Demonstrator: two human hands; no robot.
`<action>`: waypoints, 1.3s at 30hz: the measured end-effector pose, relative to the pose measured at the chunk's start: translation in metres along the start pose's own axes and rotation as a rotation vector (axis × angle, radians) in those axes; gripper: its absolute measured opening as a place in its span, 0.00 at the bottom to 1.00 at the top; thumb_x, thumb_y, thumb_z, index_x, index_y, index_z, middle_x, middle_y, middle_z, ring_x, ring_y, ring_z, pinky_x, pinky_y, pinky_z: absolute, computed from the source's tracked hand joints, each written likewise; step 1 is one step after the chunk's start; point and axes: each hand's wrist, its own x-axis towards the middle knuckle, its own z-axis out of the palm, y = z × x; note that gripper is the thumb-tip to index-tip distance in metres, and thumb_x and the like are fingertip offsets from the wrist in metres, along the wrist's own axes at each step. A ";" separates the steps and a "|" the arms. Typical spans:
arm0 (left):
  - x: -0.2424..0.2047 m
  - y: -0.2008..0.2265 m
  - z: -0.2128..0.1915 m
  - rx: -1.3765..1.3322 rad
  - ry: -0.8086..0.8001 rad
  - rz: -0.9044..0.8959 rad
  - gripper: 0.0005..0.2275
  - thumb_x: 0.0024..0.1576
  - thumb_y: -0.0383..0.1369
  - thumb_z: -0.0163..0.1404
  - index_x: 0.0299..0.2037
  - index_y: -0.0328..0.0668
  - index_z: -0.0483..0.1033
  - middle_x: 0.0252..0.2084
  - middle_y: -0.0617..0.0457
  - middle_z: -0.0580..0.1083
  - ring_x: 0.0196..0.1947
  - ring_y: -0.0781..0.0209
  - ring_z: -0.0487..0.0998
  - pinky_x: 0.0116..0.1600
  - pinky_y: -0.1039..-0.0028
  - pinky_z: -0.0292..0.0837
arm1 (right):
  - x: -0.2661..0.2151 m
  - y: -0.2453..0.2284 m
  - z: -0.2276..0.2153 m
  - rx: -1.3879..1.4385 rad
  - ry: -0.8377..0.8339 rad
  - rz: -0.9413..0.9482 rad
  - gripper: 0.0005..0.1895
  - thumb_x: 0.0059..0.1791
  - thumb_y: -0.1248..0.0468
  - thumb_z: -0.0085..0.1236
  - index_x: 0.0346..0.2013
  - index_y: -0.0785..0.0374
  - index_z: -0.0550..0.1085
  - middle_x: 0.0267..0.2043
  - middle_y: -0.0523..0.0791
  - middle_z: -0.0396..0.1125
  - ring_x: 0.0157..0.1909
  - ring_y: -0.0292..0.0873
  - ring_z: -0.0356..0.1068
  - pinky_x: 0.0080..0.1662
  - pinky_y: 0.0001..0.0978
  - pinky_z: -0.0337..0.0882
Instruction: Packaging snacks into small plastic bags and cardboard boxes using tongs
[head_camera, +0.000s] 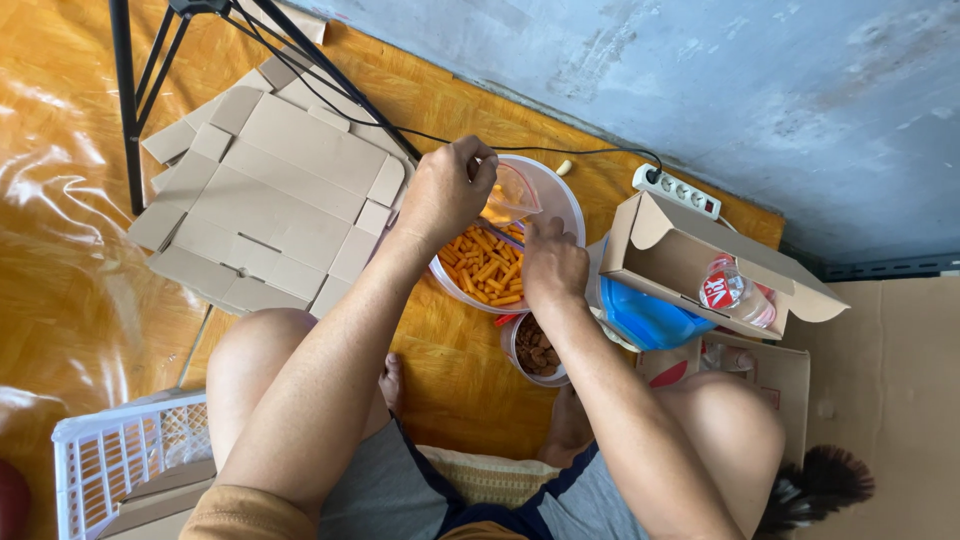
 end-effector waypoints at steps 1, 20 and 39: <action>0.000 0.002 -0.001 0.001 0.001 0.002 0.07 0.58 0.38 0.52 0.41 0.52 0.81 0.27 0.52 0.77 0.38 0.49 0.82 0.45 0.57 0.77 | 0.001 0.001 0.003 0.001 0.002 0.001 0.06 0.49 0.64 0.51 0.33 0.55 0.77 0.31 0.48 0.64 0.29 0.52 0.73 0.25 0.43 0.71; -0.001 0.006 -0.002 0.008 0.011 0.016 0.07 0.58 0.38 0.52 0.41 0.51 0.81 0.26 0.53 0.76 0.36 0.49 0.81 0.44 0.58 0.77 | -0.002 -0.001 0.002 0.065 -0.169 0.079 0.09 0.48 0.65 0.52 0.40 0.58 0.78 0.35 0.48 0.65 0.32 0.52 0.74 0.28 0.44 0.72; 0.002 0.005 -0.005 -0.002 0.007 0.021 0.07 0.58 0.38 0.51 0.40 0.51 0.81 0.25 0.54 0.76 0.35 0.51 0.82 0.43 0.60 0.77 | 0.000 0.009 -0.002 0.254 -0.552 0.161 0.20 0.46 0.62 0.61 0.52 0.65 0.74 0.50 0.55 0.66 0.43 0.63 0.77 0.44 0.57 0.78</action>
